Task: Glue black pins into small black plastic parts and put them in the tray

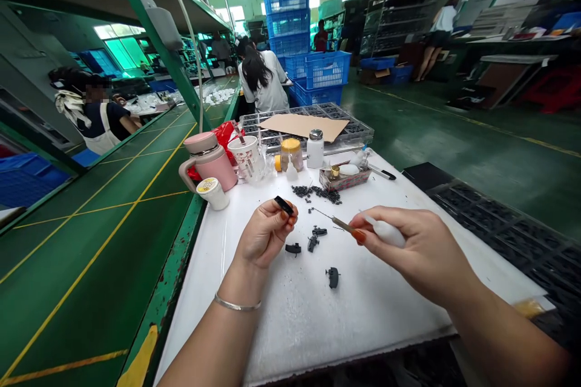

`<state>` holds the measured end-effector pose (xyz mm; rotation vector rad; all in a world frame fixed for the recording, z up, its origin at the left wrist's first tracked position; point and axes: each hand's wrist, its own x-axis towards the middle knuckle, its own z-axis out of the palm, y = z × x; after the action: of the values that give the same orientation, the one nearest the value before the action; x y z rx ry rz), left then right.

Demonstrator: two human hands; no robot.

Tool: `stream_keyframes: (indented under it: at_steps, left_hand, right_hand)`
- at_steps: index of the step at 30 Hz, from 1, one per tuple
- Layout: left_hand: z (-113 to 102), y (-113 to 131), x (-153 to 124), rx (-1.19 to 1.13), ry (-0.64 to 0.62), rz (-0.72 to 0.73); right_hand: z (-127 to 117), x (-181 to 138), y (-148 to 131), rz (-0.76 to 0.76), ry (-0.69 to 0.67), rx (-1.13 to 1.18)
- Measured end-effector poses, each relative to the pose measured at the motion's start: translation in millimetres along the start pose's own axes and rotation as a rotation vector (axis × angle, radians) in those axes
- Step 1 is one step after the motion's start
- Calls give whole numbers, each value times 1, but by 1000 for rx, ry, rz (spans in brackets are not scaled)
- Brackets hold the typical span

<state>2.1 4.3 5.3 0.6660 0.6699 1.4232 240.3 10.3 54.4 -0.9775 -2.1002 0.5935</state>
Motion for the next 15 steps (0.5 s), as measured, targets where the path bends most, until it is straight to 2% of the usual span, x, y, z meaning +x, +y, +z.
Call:
stream_keyframes:
  at_steps: [2,7,15]
  left_hand:
    - [1,-1,0,18,-1,0]
    - [4,-2,1,54,-24,-4]
    - [3,-6,2,132,-18,-10]
  right_hand:
    - [3,2,-10,-91,54,17]
    - [11,10,-22,-244,65,-1]
    - [12,17,-21,-296,86,-110]
